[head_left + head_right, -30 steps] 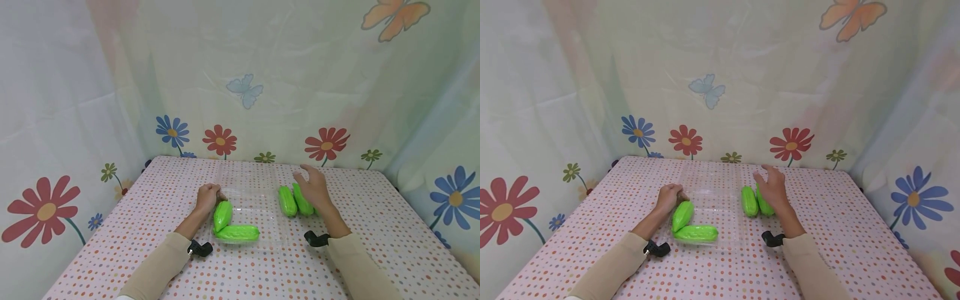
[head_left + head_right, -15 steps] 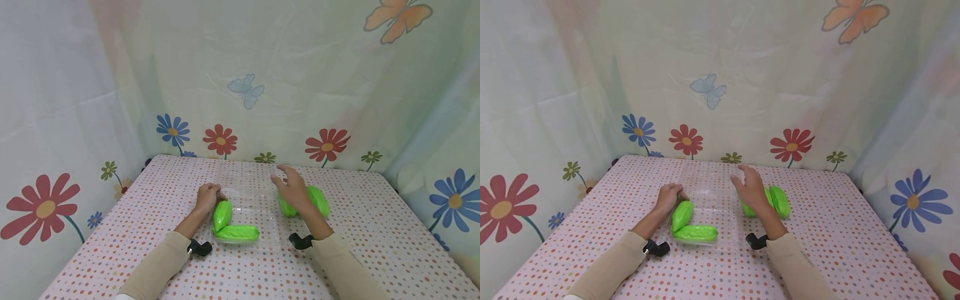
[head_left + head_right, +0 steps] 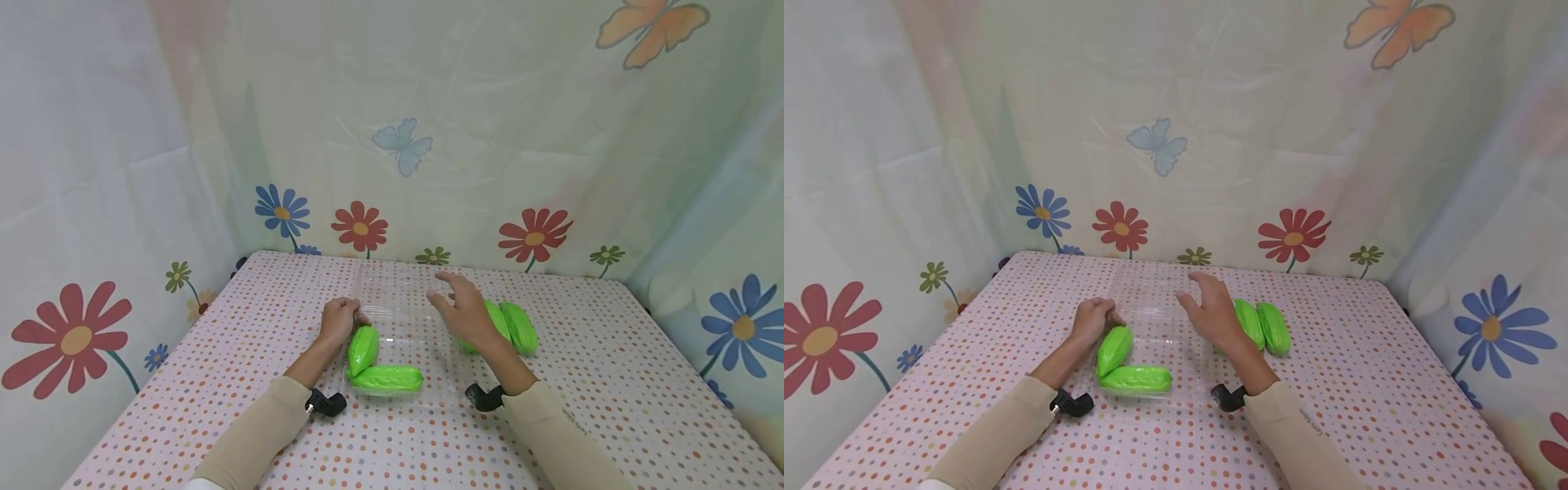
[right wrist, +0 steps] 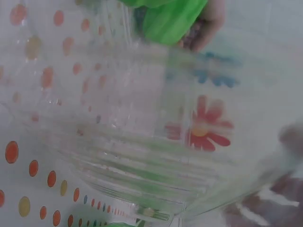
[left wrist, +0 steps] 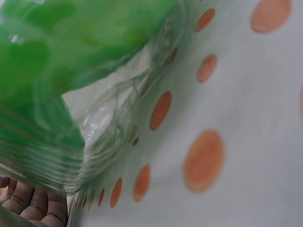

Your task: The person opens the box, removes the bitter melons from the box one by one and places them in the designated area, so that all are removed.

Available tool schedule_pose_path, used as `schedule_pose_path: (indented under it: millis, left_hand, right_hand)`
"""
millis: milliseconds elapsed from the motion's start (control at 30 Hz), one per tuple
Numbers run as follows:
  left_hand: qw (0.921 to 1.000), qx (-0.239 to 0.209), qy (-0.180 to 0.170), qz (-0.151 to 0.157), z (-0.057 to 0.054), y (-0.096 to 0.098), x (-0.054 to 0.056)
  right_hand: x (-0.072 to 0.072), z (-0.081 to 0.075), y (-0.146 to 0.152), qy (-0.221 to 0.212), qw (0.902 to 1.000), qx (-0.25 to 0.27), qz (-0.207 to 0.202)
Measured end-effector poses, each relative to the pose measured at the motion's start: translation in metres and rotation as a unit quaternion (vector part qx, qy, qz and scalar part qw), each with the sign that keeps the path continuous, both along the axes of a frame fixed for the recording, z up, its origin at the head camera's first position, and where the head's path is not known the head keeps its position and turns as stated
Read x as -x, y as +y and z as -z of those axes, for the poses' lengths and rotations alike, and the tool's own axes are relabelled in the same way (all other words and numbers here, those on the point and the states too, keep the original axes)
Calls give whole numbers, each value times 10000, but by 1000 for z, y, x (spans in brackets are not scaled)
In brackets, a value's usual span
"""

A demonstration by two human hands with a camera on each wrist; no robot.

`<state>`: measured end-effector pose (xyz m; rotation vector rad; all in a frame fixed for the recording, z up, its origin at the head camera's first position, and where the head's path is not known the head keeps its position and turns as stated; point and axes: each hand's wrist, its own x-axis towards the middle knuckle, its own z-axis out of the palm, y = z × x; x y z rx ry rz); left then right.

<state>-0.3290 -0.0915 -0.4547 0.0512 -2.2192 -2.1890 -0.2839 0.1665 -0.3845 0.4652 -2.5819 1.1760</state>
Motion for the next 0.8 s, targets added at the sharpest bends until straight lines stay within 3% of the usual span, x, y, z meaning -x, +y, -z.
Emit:
schedule_pose_path:
  millis: [433, 800]
  left_hand:
    - [10000, 18, 2, -43, -3, 1, -2]
    - [10000, 20, 26, -5, -3, 1, -1]
  right_hand:
    - [-10, 0, -10, 177, 9985, -508, -139]
    - [-25, 4, -29, 99, 9960, -666, -586]
